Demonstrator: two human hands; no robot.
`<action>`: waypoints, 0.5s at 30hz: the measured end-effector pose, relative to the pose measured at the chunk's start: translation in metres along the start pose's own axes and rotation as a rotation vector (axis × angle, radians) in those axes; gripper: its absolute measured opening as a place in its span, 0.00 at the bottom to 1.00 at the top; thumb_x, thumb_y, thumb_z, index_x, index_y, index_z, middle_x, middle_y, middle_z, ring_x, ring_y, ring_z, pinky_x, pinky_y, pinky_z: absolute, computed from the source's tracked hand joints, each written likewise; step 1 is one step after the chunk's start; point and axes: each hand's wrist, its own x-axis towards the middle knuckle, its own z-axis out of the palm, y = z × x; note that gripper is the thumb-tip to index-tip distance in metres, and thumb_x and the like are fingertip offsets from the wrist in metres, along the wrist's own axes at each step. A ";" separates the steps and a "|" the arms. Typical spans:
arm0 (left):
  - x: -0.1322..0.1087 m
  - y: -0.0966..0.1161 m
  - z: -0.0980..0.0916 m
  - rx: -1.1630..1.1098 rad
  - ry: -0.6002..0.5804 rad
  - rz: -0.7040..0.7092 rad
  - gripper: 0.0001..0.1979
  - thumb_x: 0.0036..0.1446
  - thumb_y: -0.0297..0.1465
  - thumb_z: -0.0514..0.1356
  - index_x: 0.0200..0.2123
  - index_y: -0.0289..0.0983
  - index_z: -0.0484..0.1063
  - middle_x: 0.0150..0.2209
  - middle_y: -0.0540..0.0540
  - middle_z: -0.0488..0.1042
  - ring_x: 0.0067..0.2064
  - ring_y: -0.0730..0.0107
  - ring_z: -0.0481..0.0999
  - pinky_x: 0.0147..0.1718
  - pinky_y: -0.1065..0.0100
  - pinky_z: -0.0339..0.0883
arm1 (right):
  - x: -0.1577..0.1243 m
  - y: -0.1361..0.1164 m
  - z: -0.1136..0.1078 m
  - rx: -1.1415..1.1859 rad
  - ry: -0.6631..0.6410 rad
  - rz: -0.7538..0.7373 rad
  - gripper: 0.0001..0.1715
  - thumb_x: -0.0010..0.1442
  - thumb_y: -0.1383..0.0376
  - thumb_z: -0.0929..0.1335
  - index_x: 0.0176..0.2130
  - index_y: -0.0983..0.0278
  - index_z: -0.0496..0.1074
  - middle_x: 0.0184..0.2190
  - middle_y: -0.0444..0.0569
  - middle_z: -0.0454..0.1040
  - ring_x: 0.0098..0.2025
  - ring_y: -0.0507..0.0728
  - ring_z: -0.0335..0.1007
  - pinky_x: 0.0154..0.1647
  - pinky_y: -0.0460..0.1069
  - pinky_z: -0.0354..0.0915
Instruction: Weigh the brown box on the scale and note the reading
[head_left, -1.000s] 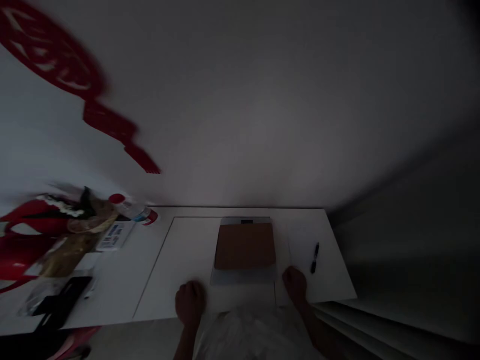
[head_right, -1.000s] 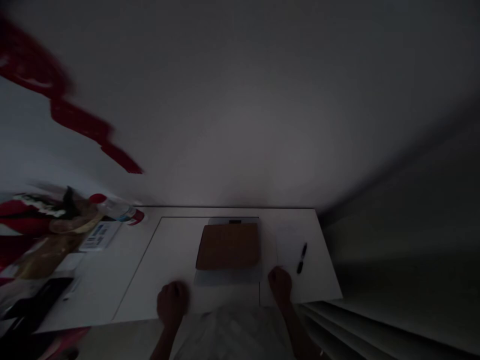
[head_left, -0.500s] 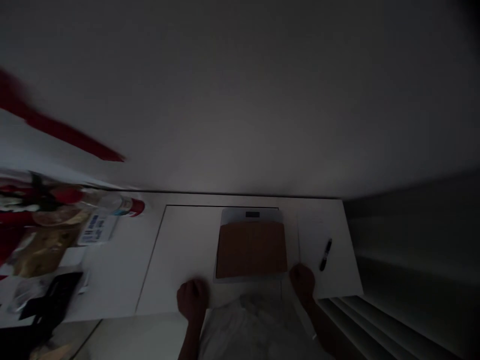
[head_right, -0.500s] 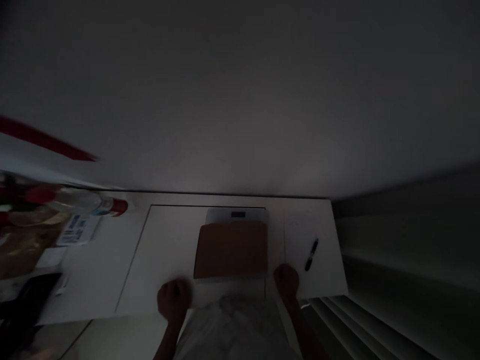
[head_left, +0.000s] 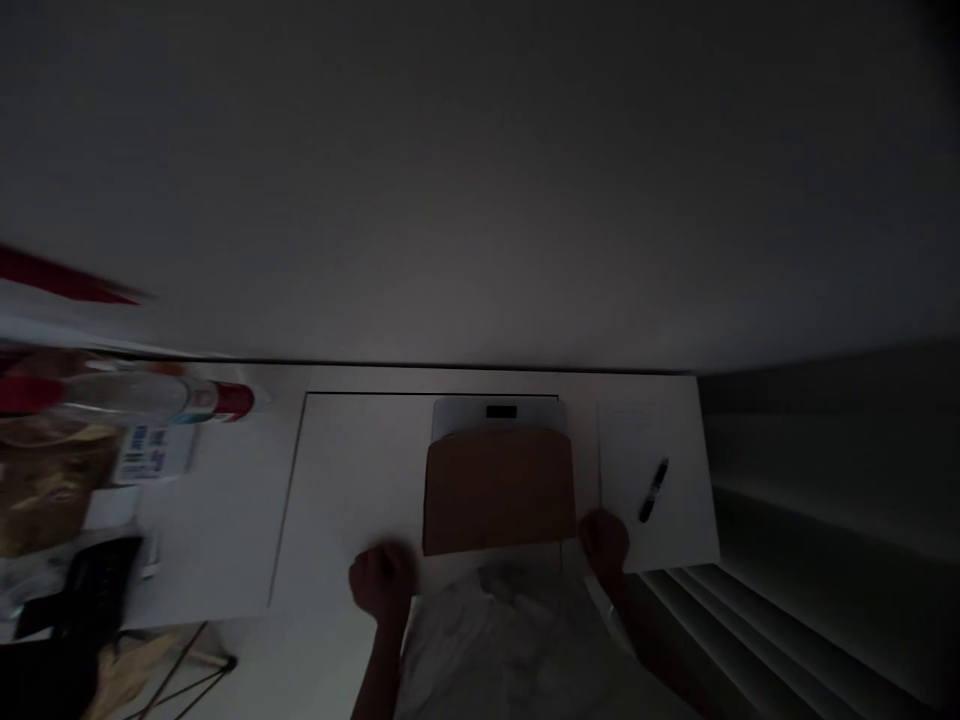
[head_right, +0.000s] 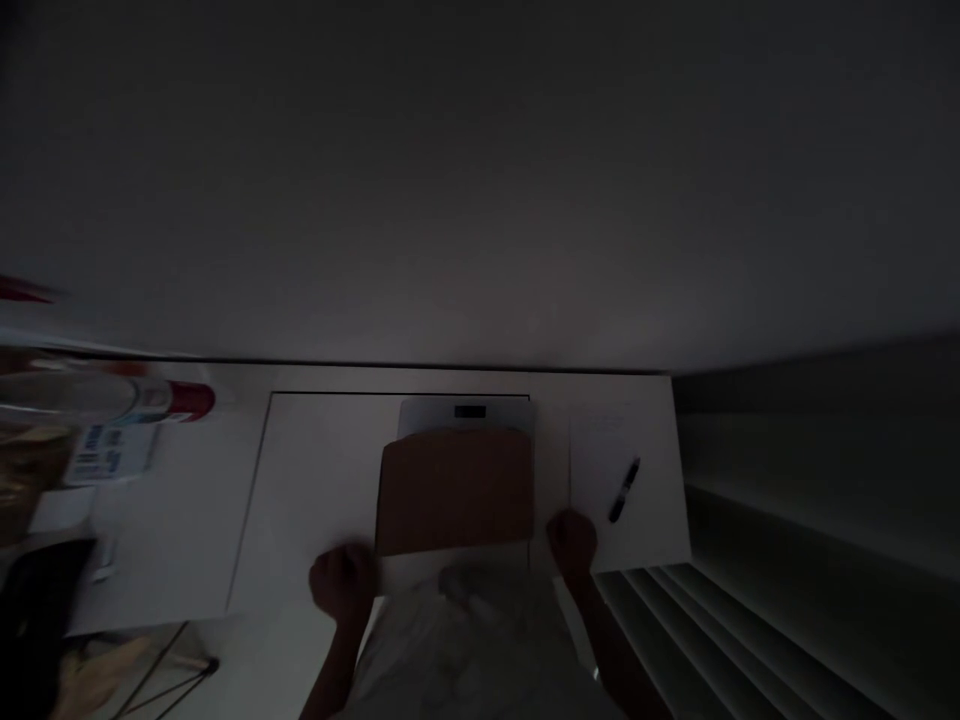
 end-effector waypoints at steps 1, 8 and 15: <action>0.000 0.001 -0.001 -0.003 -0.002 -0.011 0.13 0.58 0.36 0.50 0.21 0.43 0.55 0.24 0.48 0.59 0.30 0.64 0.57 0.32 0.62 0.49 | 0.000 0.000 0.000 0.000 -0.004 0.004 0.21 0.63 0.62 0.59 0.22 0.64 0.69 0.21 0.47 0.69 0.26 0.53 0.61 0.31 0.49 0.48; 0.003 0.010 -0.006 -0.034 -0.022 -0.082 0.13 0.57 0.36 0.50 0.21 0.43 0.55 0.24 0.47 0.60 0.31 0.63 0.58 0.33 0.61 0.51 | 0.001 -0.001 -0.001 0.033 -0.044 0.035 0.20 0.61 0.62 0.59 0.22 0.64 0.70 0.21 0.48 0.70 0.27 0.53 0.62 0.31 0.49 0.48; 0.004 0.012 -0.007 -0.041 -0.060 -0.114 0.13 0.57 0.37 0.50 0.20 0.43 0.55 0.25 0.46 0.61 0.32 0.62 0.60 0.36 0.60 0.54 | 0.002 0.000 0.000 0.037 -0.054 0.054 0.20 0.61 0.62 0.59 0.23 0.64 0.70 0.22 0.49 0.70 0.27 0.53 0.61 0.31 0.48 0.49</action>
